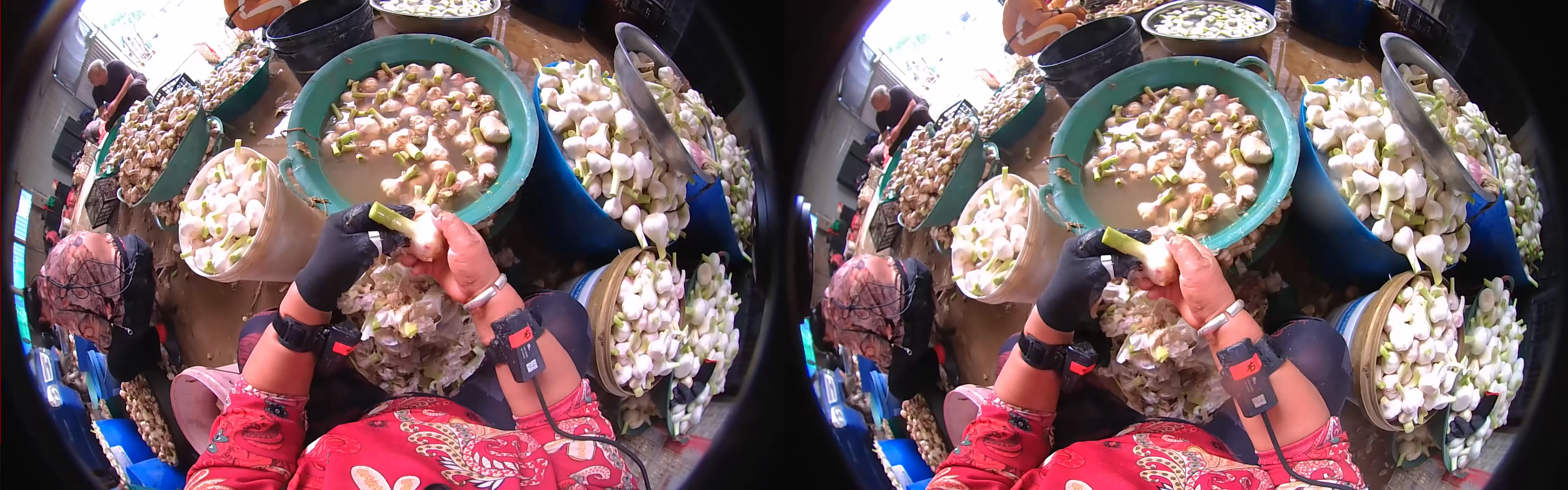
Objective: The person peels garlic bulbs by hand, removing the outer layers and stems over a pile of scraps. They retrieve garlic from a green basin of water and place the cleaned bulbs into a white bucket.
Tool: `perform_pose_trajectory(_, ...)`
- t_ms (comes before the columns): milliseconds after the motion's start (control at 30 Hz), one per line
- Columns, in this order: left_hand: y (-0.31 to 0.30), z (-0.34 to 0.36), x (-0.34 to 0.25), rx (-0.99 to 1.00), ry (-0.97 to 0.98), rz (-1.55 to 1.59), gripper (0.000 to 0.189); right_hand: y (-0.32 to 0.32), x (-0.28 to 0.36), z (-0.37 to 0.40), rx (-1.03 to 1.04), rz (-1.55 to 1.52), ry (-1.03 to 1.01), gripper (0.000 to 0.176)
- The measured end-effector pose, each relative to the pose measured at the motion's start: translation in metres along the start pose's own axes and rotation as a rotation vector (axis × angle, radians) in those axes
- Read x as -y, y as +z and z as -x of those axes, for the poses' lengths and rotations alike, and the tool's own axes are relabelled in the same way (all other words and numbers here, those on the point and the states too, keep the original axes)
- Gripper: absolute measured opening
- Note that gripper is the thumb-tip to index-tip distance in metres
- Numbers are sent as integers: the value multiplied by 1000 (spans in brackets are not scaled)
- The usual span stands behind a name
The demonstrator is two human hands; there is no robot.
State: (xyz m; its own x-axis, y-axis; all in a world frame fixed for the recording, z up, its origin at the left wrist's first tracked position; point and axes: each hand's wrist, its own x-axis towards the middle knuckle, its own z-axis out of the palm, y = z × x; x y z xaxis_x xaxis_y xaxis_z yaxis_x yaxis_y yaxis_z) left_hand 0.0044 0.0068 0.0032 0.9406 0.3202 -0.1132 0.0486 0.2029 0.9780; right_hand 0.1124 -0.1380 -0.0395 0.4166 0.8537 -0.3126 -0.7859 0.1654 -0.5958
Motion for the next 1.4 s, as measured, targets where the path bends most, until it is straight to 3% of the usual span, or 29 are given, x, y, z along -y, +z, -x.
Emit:
perform_pose_trajectory(100, -5, 2, 7, -12, 3, -112, 30, -4, 5, 2, 69, 5, 31, 35)
perform_pose_trajectory(167, -9, 5, 10, 2, 202, -482, 28, -3, 16, 5, 169, 51, 364, 37)
perform_pose_trajectory(267, -7, 9, 2, 58, 336, -756, 24, -6, 15, 6, 296, 103, 408, 39)
perform_pose_trajectory(333, 2, 13, -11, 90, 234, -766, 26, 2, 6, 13, 447, 1, 488, 41)
perform_pose_trajectory(400, 0, 12, -9, 95, 328, -795, 38, 3, 5, 11, 418, 51, 421, 40)
perform_pose_trajectory(467, 1, 13, 6, -98, 128, -170, 51, 4, 9, 11, 328, 7, 333, 38)
perform_pose_trajectory(500, -12, 11, 5, -59, 100, -273, 56, 6, 14, 10, 253, 5, 267, 36)
perform_pose_trajectory(533, -24, 12, 12, 60, 68, 46, 49, 3, 15, 8, 180, -72, 238, 35)
perform_pose_trajectory(600, -7, 15, -2, -38, -119, 102, 44, 4, 14, 4, 3, 24, 154, 36)
perform_pose_trajectory(733, 2, 12, 3, -55, -47, 72, 33, -3, 0, -7, -28, 80, 87, 21)
perform_pose_trajectory(800, 1, 8, -5, -94, -37, 9, 25, 6, 0, -6, -212, 1018, -712, 13)
perform_pose_trajectory(833, -1, 6, -3, -127, -20, 71, 23, 11, 6, -5, -175, 1280, -1014, 5)
perform_pose_trajectory(933, -15, 4, 2, -192, -30, 96, 25, 18, 5, 12, -106, 1514, -1198, 6)
perform_pose_trajectory(967, -24, 1, 6, -205, 46, 159, 23, 19, 0, 17, 43, 1537, -1188, 12)
perform_pose_trajectory(1000, -31, 2, 0, -224, 41, 134, 26, 16, -10, 18, 241, 1476, -984, 14)
perform_pose_trajectory(1067, -25, 4, -6, -234, 137, 36, 26, 8, -38, 16, 408, 1819, -429, 23)
perform_pose_trajectory(1100, -26, 5, -4, -233, 137, 33, 26, 5, -39, 15, 407, 1817, -432, 23)
perform_pose_trajectory(1167, -28, 8, 2, -173, 259, -340, 25, -1, -33, 15, 436, 1761, 15, 38)
perform_pose_trajectory(1200, -27, 8, 4, -174, 257, -338, 25, -4, -25, 12, 415, 1760, -319, 52)
perform_pose_trajectory(1267, -23, 6, 5, -204, 43, 280, 27, 10, -5, 14, -54, 1530, -284, 40)
perform_pose_trajectory(1333, -19, 6, 0, -177, 41, 335, 27, 11, 0, 9, -287, 1059, -552, 19)
perform_pose_trajectory(1400, -17, 7, -1, -149, 28, 390, 29, 12, 6, 5, -200, 835, -711, 18)
